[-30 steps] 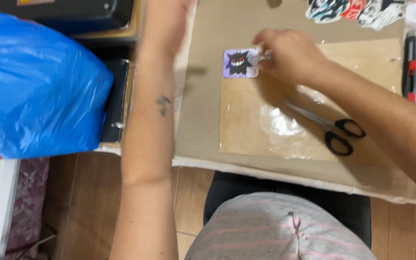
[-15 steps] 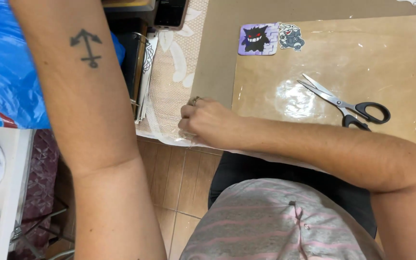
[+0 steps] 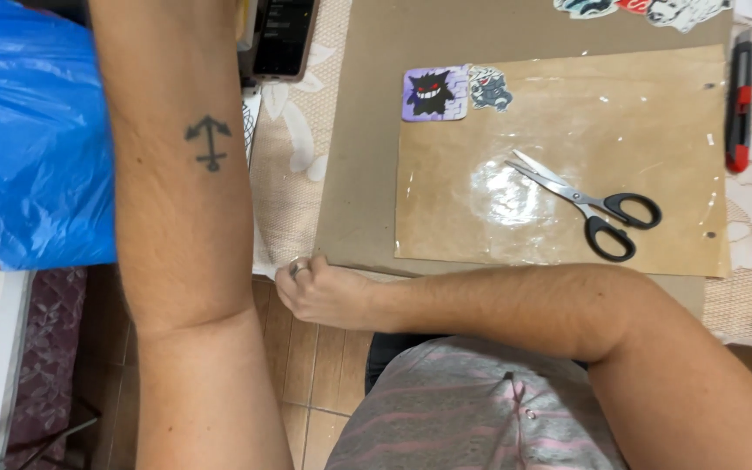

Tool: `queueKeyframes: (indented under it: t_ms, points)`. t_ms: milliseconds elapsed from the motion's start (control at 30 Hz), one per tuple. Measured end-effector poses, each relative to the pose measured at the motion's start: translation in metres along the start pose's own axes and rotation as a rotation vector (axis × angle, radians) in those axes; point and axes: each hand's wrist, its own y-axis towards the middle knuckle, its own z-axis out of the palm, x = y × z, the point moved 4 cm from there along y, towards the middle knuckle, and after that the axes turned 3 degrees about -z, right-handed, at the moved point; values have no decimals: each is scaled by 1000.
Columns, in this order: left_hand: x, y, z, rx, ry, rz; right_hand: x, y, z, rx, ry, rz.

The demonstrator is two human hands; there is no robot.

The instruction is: Organizing and preparing stickers by peeling off backings, trimming with scissors, and arranging them on a surface.

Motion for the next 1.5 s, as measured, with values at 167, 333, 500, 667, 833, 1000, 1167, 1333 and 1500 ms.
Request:
queueKeyframes:
  t_ms: [167,333,500,667,833,1000,1167,1333,1500]
  points:
    - [-67,67,32,17,27,62,19,-5,21,-68,-39,-31]
    - [-84,84,41,31,60,115,5,-3,0,-103,151,45]
    - [-92,85,42,32,95,160,-7,-9,-20,-142,197,60]
    - [-95,83,36,17,126,199,-15,-23,-19,-129,292,88]
    - [-66,-3,22,14,420,219,-33,-30,-7,78,699,331]
    - [30,-115,-34,-150,625,145,-77,-34,-12,10,1117,641]
    - [78,-174,-52,-248,809,117,-93,-41,-2,-8,1217,782]
    - [93,-183,-75,-445,860,172,-92,-51,13,9,1472,994]
    - [93,-195,-87,-407,991,222,-105,-66,-16,-98,1617,1159]
